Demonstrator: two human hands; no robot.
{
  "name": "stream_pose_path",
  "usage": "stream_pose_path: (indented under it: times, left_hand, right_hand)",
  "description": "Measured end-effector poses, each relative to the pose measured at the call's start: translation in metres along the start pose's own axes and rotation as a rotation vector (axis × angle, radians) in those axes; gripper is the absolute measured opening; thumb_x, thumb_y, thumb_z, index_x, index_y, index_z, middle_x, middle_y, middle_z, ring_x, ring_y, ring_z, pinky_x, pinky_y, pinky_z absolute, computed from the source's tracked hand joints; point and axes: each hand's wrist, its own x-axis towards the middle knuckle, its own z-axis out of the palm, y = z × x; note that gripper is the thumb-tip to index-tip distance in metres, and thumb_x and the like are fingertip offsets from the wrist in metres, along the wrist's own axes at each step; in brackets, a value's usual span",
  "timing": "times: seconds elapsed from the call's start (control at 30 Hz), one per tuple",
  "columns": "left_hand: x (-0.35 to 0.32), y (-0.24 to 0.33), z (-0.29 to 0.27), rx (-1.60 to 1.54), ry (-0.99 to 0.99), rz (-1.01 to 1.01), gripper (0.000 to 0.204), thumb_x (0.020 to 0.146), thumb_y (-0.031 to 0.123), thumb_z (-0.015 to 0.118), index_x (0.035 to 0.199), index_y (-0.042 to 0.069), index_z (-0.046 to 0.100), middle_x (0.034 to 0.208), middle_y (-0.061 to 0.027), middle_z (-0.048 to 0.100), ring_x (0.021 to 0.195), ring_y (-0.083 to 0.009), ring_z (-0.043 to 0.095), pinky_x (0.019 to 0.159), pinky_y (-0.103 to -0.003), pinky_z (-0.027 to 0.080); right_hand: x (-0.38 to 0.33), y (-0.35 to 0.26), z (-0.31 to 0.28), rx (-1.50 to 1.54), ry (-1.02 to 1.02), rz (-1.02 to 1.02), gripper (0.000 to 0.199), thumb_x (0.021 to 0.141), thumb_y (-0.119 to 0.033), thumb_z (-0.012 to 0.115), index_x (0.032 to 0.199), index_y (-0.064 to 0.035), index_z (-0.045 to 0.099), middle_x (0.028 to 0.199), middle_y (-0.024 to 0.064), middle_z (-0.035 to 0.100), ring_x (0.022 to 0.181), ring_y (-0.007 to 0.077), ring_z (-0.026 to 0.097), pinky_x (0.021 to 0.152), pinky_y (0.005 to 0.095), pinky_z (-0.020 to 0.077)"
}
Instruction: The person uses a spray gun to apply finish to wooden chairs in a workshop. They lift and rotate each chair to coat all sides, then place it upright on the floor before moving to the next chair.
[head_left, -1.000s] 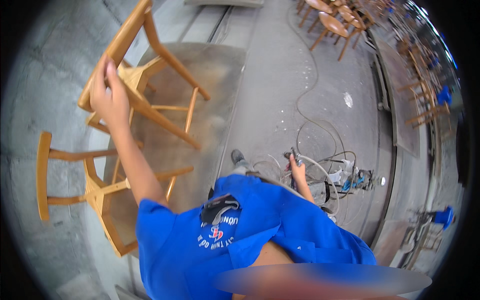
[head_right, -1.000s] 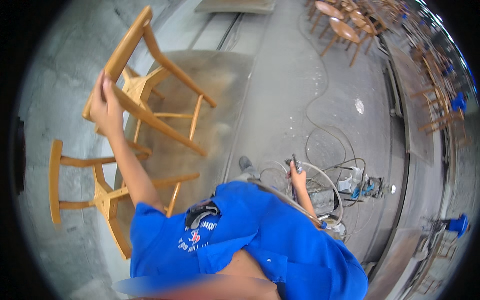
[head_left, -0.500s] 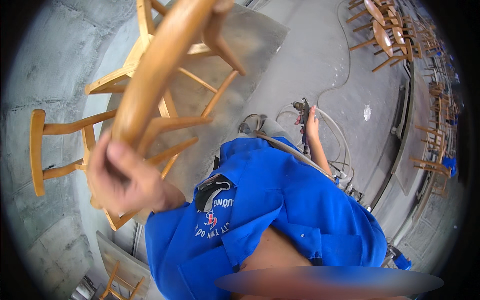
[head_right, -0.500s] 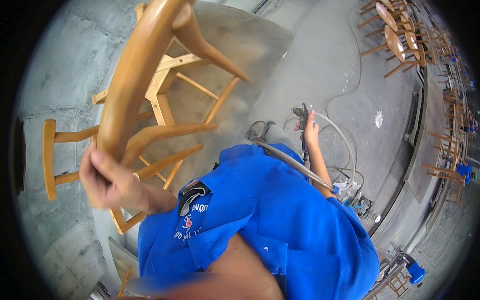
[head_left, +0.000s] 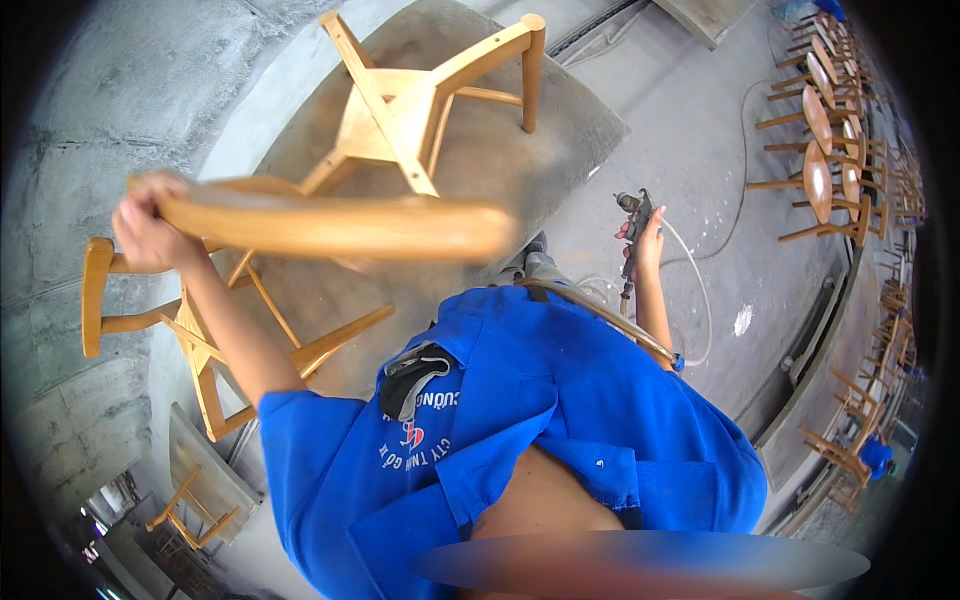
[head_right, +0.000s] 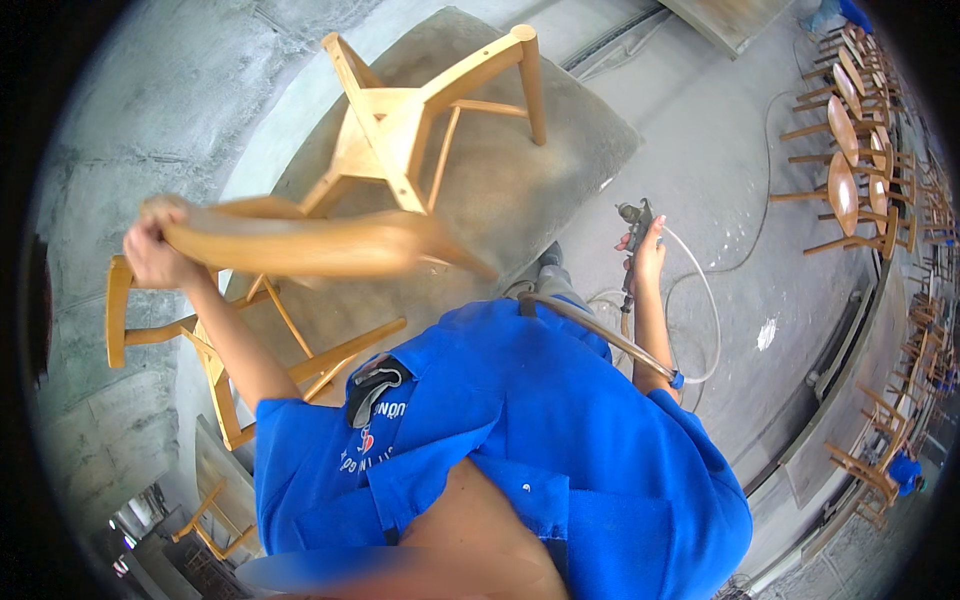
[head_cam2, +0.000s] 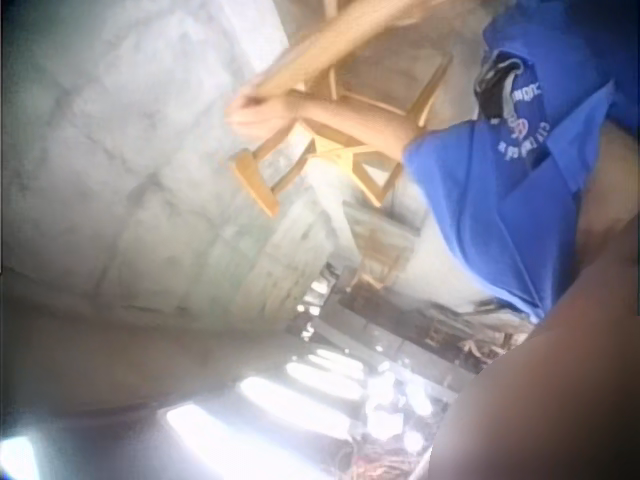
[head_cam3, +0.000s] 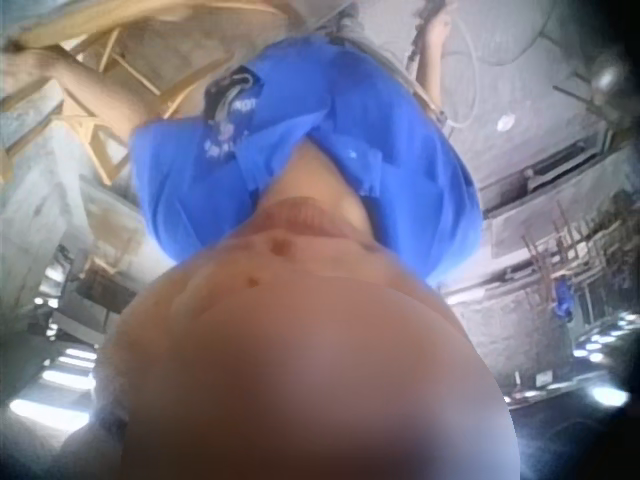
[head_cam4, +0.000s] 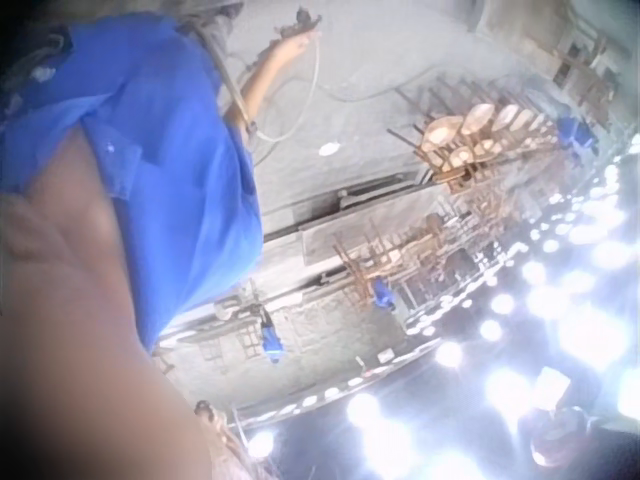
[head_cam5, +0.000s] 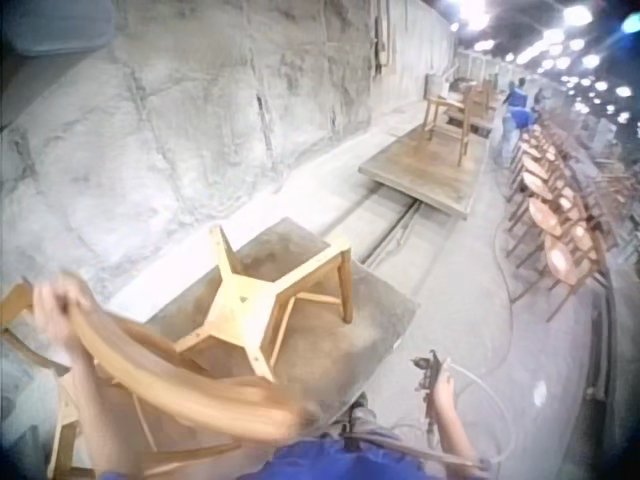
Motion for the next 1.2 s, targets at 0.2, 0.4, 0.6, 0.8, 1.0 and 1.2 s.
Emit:
stream_pose_path:
  times: [0.2, 0.4, 0.6, 0.8, 1.0, 1.2]
  left_hand:
    - [0.002, 0.050, 0.054, 0.317, 0.217, -0.115, 0.033, 0.104, 0.021, 0.042, 0.114, -0.005, 0.060, 0.086, -0.0156, 0.069, 0.097, -0.0270, 0.065, 0.097, -0.045, 0.047]
    - [-0.057, 0.128, 0.108, 0.701, -0.096, 0.024, 0.024, 0.098, 0.011, 0.052, 0.083, -0.002, 0.066, 0.081, -0.0135, 0.070, 0.087, -0.0252, 0.068, 0.101, -0.052, 0.045]
    - [-0.044, 0.109, 0.136, 0.719, 0.425, -0.020, 0.040, 0.103, 0.017, 0.052, 0.067, -0.001, 0.053, 0.056, -0.0034, 0.047, 0.063, -0.0157, 0.059, 0.090, -0.042, 0.053]
    - [-0.042, 0.102, 0.121, 0.779, 0.391, -0.036, 0.041, 0.103, 0.018, 0.050, 0.066, 0.000, 0.052, 0.058, -0.0042, 0.053, 0.057, -0.0135, 0.049, 0.098, -0.050, 0.050]
    - [-0.029, 0.090, 0.117, 0.750, 0.445, -0.018, 0.041, 0.103, 0.021, 0.050, 0.067, 0.002, 0.050, 0.056, -0.0042, 0.047, 0.066, -0.0195, 0.062, 0.089, -0.044, 0.053]
    - [-0.009, 0.043, 0.084, 0.583, 0.499, -0.024, 0.037, 0.100, 0.017, 0.055, 0.068, -0.003, 0.053, 0.060, -0.0076, 0.053, 0.060, -0.0203, 0.061, 0.069, -0.037, 0.055]
  right_hand:
    - [0.042, -0.058, 0.039, 0.040, -0.163, -0.080, 0.077, 0.095, -0.074, 0.032, 0.096, -0.0041, 0.063, 0.068, 0.0049, 0.062, 0.057, 0.0128, 0.060, 0.040, 0.0248, 0.0323]
    - [0.102, -0.164, 0.103, 0.175, -0.477, -0.161, 0.084, 0.093, -0.078, 0.021, 0.105, -0.0051, 0.061, 0.077, 0.0026, 0.063, 0.065, 0.0107, 0.061, 0.043, 0.0225, 0.0309]
    - [0.168, -0.243, 0.219, 0.328, -0.922, -0.209, 0.092, 0.090, -0.082, 0.014, 0.107, -0.0040, 0.061, 0.080, 0.0029, 0.064, 0.070, 0.0123, 0.062, 0.046, 0.0216, 0.0319]
    - [0.231, -0.196, 0.293, 0.082, -0.772, 0.026, 0.088, 0.091, -0.082, 0.020, 0.100, -0.0059, 0.063, 0.074, 0.0033, 0.064, 0.069, 0.0131, 0.063, 0.049, 0.0247, 0.0320]
    - [0.268, -0.124, 0.245, -0.066, -0.525, 0.055, 0.082, 0.091, -0.080, 0.029, 0.099, -0.0062, 0.064, 0.072, 0.0031, 0.063, 0.059, 0.0143, 0.062, 0.045, 0.0281, 0.0346]
    - [0.227, -0.178, 0.177, 0.047, -0.564, -0.124, 0.085, 0.092, -0.079, 0.025, 0.100, -0.0049, 0.065, 0.074, 0.0026, 0.063, 0.063, 0.0125, 0.061, 0.042, 0.0251, 0.0324]
